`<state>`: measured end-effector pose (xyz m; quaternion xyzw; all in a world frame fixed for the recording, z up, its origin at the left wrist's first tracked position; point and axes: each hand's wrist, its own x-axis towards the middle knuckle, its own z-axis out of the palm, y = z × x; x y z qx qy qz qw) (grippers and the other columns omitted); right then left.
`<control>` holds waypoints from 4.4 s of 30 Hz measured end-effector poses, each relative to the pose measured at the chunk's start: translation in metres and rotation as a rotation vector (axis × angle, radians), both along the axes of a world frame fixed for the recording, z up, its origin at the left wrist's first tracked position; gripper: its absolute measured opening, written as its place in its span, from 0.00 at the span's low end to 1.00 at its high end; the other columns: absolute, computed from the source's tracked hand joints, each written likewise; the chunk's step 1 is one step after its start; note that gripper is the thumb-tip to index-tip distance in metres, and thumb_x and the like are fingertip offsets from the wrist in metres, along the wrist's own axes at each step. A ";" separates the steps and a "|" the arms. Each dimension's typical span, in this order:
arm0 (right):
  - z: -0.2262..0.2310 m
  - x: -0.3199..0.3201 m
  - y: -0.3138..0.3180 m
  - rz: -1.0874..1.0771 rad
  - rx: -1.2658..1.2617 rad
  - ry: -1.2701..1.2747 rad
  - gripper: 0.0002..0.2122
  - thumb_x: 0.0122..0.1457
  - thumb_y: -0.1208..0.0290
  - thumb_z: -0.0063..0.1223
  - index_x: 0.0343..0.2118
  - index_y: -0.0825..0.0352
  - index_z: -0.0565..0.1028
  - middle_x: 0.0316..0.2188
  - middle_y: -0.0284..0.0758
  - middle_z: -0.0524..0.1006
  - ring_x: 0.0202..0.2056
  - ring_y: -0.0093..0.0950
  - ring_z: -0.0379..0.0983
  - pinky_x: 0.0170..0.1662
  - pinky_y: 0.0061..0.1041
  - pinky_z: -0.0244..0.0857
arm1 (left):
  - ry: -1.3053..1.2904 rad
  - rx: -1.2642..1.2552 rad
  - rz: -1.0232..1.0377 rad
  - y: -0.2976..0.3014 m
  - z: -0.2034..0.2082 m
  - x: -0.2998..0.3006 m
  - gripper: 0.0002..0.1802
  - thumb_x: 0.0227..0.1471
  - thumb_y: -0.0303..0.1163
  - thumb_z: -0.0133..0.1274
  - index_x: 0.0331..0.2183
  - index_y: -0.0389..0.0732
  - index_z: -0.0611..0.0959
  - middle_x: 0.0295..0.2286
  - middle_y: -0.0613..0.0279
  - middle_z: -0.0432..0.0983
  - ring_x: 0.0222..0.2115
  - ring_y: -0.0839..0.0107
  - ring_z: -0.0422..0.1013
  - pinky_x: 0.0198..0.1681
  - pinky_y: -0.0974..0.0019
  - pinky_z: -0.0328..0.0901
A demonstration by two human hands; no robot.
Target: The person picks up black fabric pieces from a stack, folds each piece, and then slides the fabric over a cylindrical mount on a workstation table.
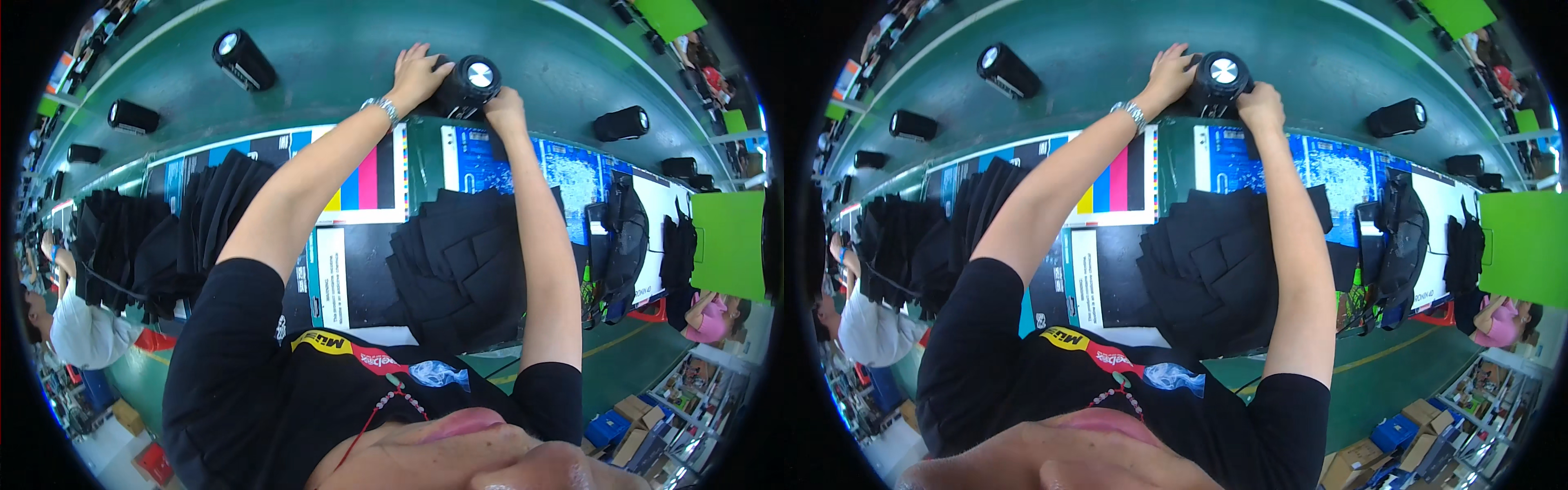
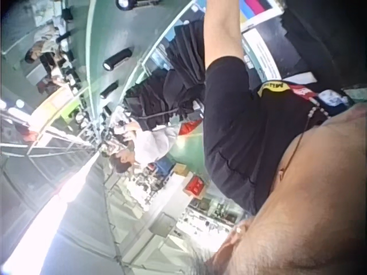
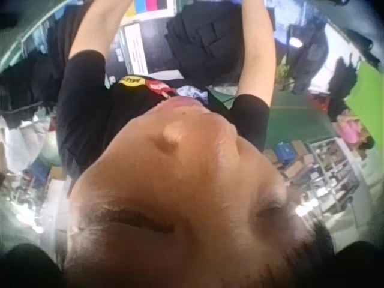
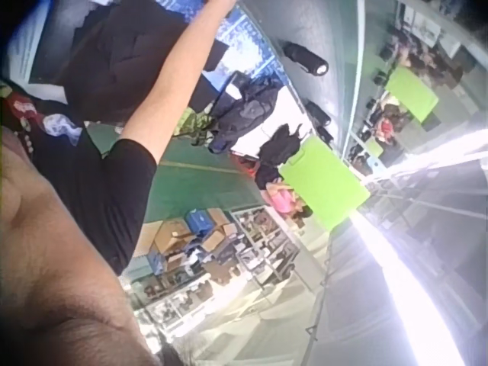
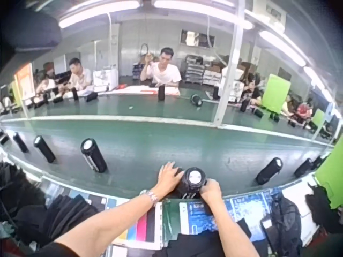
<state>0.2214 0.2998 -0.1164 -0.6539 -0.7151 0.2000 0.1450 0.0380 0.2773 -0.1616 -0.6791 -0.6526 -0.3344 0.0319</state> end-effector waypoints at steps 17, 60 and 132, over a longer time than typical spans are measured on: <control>0.051 -0.018 -0.092 -0.121 -0.545 1.526 0.20 0.61 0.53 0.47 0.40 0.69 0.70 0.34 0.39 0.77 0.30 0.27 0.74 0.20 0.18 0.56 | -2.582 0.245 -0.523 -0.050 0.109 -0.005 0.41 0.59 0.58 0.18 0.41 0.32 0.75 0.40 0.45 0.74 0.47 0.53 0.68 0.54 0.52 0.61; 0.074 -0.022 -0.043 0.165 -0.049 0.883 0.26 0.45 0.58 0.67 0.43 0.72 0.76 0.35 0.36 0.79 0.37 0.22 0.73 0.43 0.20 0.63 | 0.020 -0.042 -0.391 0.005 0.139 -0.020 0.15 0.48 0.40 0.57 0.29 0.38 0.85 0.27 0.55 0.79 0.30 0.57 0.74 0.35 0.60 0.68; 0.057 0.073 0.085 -0.345 0.037 1.281 0.12 0.55 0.67 0.57 0.36 0.70 0.75 0.27 0.33 0.78 0.27 0.21 0.70 0.31 0.22 0.63 | -1.851 -0.232 -0.419 0.073 0.097 0.114 0.30 0.61 0.52 0.39 0.38 0.31 0.78 0.31 0.55 0.78 0.31 0.70 0.74 0.37 0.68 0.67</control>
